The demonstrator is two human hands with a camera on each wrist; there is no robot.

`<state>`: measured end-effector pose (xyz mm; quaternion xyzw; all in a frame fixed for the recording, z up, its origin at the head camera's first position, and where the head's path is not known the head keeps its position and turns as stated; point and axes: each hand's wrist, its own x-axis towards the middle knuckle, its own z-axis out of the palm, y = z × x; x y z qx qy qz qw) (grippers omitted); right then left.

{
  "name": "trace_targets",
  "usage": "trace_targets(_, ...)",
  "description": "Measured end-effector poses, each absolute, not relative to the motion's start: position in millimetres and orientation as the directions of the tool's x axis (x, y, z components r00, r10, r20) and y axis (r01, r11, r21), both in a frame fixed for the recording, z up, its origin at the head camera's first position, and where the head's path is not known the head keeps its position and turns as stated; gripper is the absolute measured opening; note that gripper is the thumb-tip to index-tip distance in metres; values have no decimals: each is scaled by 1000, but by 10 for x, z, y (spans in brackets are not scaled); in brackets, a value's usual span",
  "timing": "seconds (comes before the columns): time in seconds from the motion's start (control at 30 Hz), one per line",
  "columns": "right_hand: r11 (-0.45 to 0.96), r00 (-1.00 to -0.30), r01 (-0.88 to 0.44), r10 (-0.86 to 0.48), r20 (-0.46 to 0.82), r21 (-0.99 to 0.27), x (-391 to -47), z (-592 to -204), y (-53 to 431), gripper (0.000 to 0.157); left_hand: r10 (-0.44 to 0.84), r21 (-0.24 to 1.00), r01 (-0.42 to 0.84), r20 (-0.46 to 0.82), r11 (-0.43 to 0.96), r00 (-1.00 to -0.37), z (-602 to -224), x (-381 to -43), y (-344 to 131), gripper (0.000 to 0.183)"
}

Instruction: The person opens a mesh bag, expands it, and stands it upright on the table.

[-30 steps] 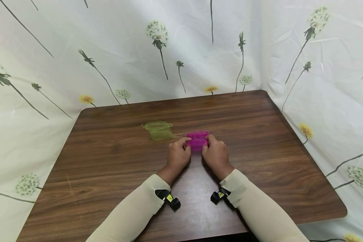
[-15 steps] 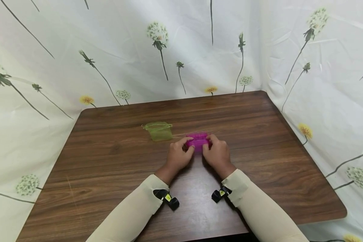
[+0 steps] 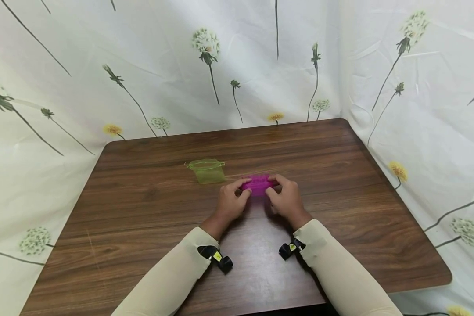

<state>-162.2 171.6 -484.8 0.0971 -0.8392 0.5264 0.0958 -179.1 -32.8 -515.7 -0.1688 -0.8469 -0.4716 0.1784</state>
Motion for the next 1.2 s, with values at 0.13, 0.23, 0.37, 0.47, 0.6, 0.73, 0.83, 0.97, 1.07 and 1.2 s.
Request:
trace_targets(0.13, 303, -956, -290, -55, 287, -908, -1619, -4834, 1738, 24, 164, 840, 397, 361, 370, -918, -4963, -1699, -374, 36)
trace_targets(0.23, 286, -954, -290, -6, 301, -913, -1617, -4823, 1736, 23, 179, 877, 350, 306, 329, -935, -4908, -1680, -392, 33)
trace_targets(0.37, 285, -962, -240, 59, 267, -928, -1626, -4817, 1719, 32, 181, 874, 333, 285, 354, -941, -4907, -1692, -386, 34)
trace_targets(0.47, 272, -968, -211, 76, 240, -939, -1647, -4829, 1702, 29, 180, 864, 341, 294, 371, -939, -4921, -1715, -372, 34)
trace_targets(0.6, 255, -969, -217, 59, 239, -942, -1671, -4849, 1690, 22, 174, 840, 372, 329, 394, -928, -4936, -1744, -358, 41)
trace_targets(0.73, 206, -970, -221, 55, 237, -953, -1688, -4863, 1675, 19, 168, 844, 376, 336, 382, -927, -4935, -1749, -348, 52)
trace_targets(0.83, 178, -972, -202, 84, 220, -963, -1704, -4884, 1659, 17, 145, 882, 337, 306, 329, -941, -4931, -1739, -333, 62)
trace_targets(0.97, 140, -967, -203, 127, 221, -969, -1730, -4894, 1634, 20, 90, 917, 284, 269, 279, -959, -4935, -1735, -303, 69)
trace_targets(1.07, 122, -959, -228, 145, 245, -966, -1762, -4908, 1624, 23, 48, 916, 275, 273, 290, -961, -4946, -1745, -287, 65)
trace_targets(1.2, 129, -954, -242, 148, 260, -962, -1804, -4925, 1625, 28, 7, 886, 309, 326, 345, -945, -4948, -1740, -272, 40)
